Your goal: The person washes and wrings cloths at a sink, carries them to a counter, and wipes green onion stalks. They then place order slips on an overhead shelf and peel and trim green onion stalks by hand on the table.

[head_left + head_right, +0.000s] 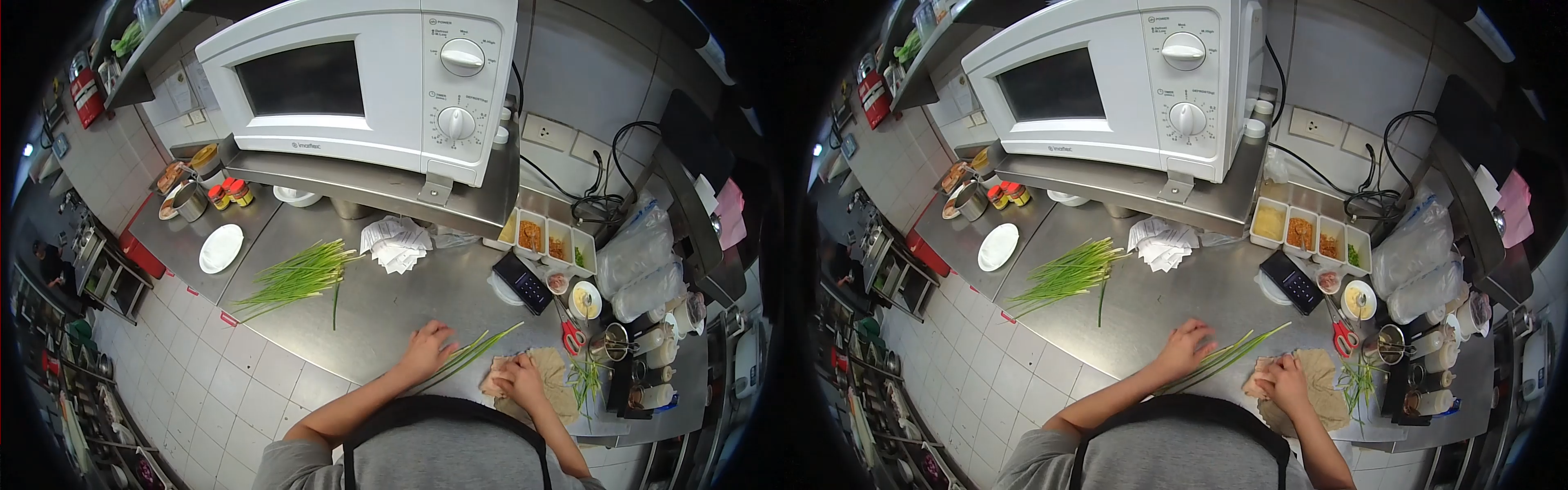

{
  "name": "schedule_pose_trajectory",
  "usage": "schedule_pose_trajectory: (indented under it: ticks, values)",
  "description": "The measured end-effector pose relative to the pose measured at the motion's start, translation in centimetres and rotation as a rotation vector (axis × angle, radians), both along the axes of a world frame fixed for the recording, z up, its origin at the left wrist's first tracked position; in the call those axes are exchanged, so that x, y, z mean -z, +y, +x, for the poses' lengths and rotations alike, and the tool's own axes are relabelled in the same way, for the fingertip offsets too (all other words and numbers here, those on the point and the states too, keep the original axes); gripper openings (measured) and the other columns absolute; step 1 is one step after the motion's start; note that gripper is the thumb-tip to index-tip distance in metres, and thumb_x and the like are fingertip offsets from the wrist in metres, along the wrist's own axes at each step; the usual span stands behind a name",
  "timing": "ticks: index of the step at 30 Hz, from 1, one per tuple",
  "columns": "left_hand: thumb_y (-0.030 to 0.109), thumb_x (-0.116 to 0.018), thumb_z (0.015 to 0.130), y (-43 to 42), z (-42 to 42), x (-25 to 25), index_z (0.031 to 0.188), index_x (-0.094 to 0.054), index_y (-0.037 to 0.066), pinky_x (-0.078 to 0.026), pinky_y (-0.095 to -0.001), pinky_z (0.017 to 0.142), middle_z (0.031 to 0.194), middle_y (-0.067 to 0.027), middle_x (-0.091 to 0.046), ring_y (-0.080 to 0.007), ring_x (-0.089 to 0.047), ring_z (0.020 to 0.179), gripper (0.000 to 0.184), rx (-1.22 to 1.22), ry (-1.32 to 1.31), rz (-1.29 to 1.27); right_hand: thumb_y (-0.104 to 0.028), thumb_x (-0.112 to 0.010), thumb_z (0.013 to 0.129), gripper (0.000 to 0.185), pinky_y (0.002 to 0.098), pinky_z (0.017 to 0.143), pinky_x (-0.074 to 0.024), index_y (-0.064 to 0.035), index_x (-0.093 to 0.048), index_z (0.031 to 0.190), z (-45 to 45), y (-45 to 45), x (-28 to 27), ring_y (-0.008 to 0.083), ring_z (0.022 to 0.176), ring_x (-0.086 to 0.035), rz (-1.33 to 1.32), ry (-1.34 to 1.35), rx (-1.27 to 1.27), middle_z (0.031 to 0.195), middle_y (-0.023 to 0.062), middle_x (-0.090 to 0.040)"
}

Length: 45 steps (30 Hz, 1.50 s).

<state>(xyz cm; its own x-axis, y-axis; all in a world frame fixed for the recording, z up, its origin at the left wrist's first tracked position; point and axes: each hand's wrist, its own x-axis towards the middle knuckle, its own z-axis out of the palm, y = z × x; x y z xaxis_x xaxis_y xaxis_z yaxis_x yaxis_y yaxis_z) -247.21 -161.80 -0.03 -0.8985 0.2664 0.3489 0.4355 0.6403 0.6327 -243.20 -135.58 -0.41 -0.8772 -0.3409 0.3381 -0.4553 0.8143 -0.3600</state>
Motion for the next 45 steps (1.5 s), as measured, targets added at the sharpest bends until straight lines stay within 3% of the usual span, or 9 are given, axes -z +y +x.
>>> schedule_pose_trajectory:
  ticks: [4,7,10,13,20,26,34,38,45]
  values:
    - [0.026,-0.061,0.084,0.2,-0.3,-5.5,0.107,-0.057,0.003,-0.043,-0.0378,0.084,0.108,-0.0115,-0.055,-0.0249,-0.055,0.101,0.033,0.261,-0.414,0.135,-0.007,-0.069,0.073,0.008,0.0281,0.065,-0.0423,-0.0032,-0.064,0.078,0.2,0.8,-3.4,0.0192,0.076,-0.054,-0.485,-0.384,0.081,0.088,0.0072,-0.055]
    - [0.021,-0.06,0.086,2.3,2.1,-8.3,0.111,-0.053,0.004,-0.045,-0.0327,0.084,0.105,-0.0089,-0.056,-0.0187,-0.056,0.098,0.031,0.52,-0.333,0.437,-0.008,-0.063,0.081,0.016,0.0285,0.076,-0.0432,-0.0017,-0.06,0.095,0.0,-1.1,-8.4,0.0192,0.091,-0.055,-0.93,-0.388,-0.11,0.103,0.0098,-0.056]
    - [0.013,-0.059,0.087,2.7,1.6,-7.6,0.111,-0.051,0.004,-0.045,-0.0279,0.083,0.102,-0.0049,-0.057,-0.0152,-0.056,0.095,0.027,0.475,-0.4,0.86,-0.011,-0.057,0.086,0.028,0.0315,0.087,-0.0406,-0.0017,-0.052,0.112,-0.2,-5.3,-14.2,0.0235,0.106,-0.052,-1.126,-0.274,-0.343,0.116,0.0137,-0.051]
    - [0.0,-0.056,0.085,-0.8,-0.5,-15.0,0.102,-0.054,0.001,-0.046,-0.0252,0.079,0.094,-0.0028,-0.057,-0.0108,-0.056,0.089,0.018,0.055,0.013,1.105,-0.021,-0.053,0.09,0.038,0.0343,0.092,-0.0395,-0.002,-0.044,0.121,-1.4,-5.6,-15.8,0.0268,0.115,-0.048,-1.088,-0.151,-0.419,0.125,0.016,-0.047]
    - [0.001,-0.066,0.074,-3.8,-9.5,-21.7,0.094,-0.061,0.006,-0.04,-0.0305,0.078,0.09,-0.0055,-0.051,-0.0144,-0.053,0.08,0.021,-0.326,0.946,0.377,-0.013,-0.05,0.09,0.032,0.0318,0.088,-0.042,-0.0014,-0.046,0.12,-1.2,-6.9,-13.0,0.0216,0.112,-0.051,-1.045,-0.544,-0.465,0.122,0.0111,-0.048]
    - [0.014,-0.067,0.076,-3.5,-9.0,-22.2,0.086,-0.065,0.011,-0.029,-0.0318,0.074,0.085,-0.0063,-0.05,-0.0207,-0.048,0.079,0.01,-0.431,0.523,0.051,-0.006,-0.053,0.089,0.027,0.0251,0.085,-0.0423,0.0001,-0.051,0.115,-0.5,-6.8,-10.5,0.0148,0.106,-0.052,-1.032,-0.761,-0.483,0.112,0.0068,-0.051]
    - [0.019,-0.047,0.09,-5.4,-6.2,-21.6,0.12,-0.051,0.003,-0.023,-0.0501,0.103,0.128,-0.0136,-0.044,-0.0284,-0.039,0.123,0.034,-0.372,0.528,-0.4,-0.006,-0.055,0.088,0.022,0.0239,0.082,-0.0438,-0.0002,-0.055,0.109,-1.1,-5.3,-9.2,0.0131,0.098,-0.057,-1.01,-0.859,-0.391,0.104,0.0049,-0.057]
    - [0.016,-0.05,0.089,-9.7,-7.6,-22.4,0.118,-0.052,0.001,-0.028,-0.0474,0.103,0.121,-0.0144,-0.05,-0.0285,-0.044,0.118,0.033,-0.521,0.556,-0.472,-0.006,-0.057,0.087,0.023,0.0259,0.083,-0.0442,-0.0002,-0.055,0.108,-1.0,-5.1,-9.5,0.014,0.097,-0.058,-0.986,-0.905,-0.422,0.105,0.0062,-0.059]
    - [-0.006,-0.048,0.077,-5.4,-7.5,-19.4,0.113,-0.054,-0.002,-0.034,-0.0412,0.099,0.118,-0.0165,-0.053,-0.0315,-0.046,0.114,0.038,-0.347,0.593,0.104,-0.01,-0.058,0.088,0.022,0.0225,0.083,-0.0438,-0.0008,-0.055,0.108,-0.1,-4.4,-8.1,0.0094,0.093,-0.057,-1.015,-1.0,-0.363,0.101,0.0027,-0.06]
